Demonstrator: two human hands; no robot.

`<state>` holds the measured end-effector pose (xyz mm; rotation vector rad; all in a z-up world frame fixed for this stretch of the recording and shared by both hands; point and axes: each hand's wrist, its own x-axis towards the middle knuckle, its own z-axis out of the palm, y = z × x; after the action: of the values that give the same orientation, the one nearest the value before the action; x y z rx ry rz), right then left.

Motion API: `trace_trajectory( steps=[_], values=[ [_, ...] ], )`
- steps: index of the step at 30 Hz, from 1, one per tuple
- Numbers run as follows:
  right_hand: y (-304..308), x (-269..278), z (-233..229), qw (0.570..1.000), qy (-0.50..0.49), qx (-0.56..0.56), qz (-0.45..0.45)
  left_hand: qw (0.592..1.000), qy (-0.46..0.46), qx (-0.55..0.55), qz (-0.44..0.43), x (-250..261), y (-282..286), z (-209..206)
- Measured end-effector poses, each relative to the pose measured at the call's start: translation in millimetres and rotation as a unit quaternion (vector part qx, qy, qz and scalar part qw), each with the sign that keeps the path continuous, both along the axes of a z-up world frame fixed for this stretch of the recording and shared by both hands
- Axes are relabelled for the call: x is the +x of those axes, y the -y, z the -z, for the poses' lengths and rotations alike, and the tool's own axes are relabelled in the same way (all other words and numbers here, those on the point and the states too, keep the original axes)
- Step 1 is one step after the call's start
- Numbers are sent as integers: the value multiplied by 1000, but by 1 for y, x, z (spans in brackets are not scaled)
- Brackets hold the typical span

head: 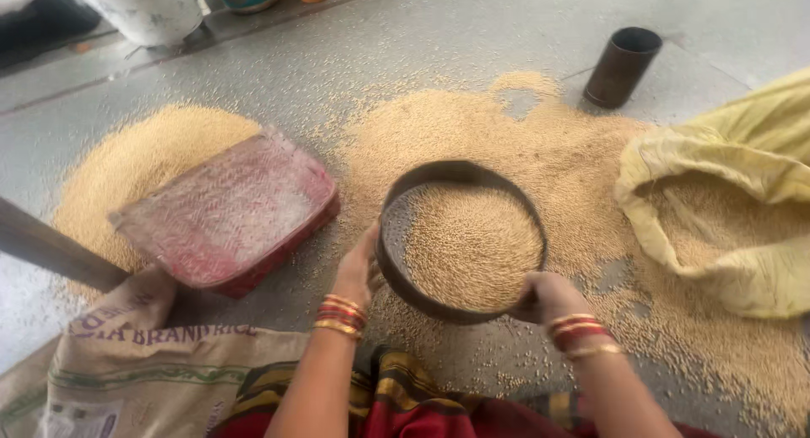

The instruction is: The person sifts grains using a handheld sieve and a winnowing tray, pouring the grains between them and shaking them to separate debris while sitting on the floor.

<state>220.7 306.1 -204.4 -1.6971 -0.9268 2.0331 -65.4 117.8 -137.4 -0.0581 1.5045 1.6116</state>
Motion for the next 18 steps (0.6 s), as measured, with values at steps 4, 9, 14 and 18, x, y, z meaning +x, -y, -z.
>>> trace_trajectory(
  steps=[4,9,14,18],
  values=[
    [-22,16,-23,995,55,75,-21,985,60,145,64,6,-18,7],
    [-38,14,-10,999,-36,29,-10,965,86,239,66,-14,-35,54],
    [-49,18,0,997,-2,42,64,959,-239,-14,154,29,-59,98],
    [-49,19,1,995,-86,33,43,984,44,152,77,-3,-55,108]
  ],
)
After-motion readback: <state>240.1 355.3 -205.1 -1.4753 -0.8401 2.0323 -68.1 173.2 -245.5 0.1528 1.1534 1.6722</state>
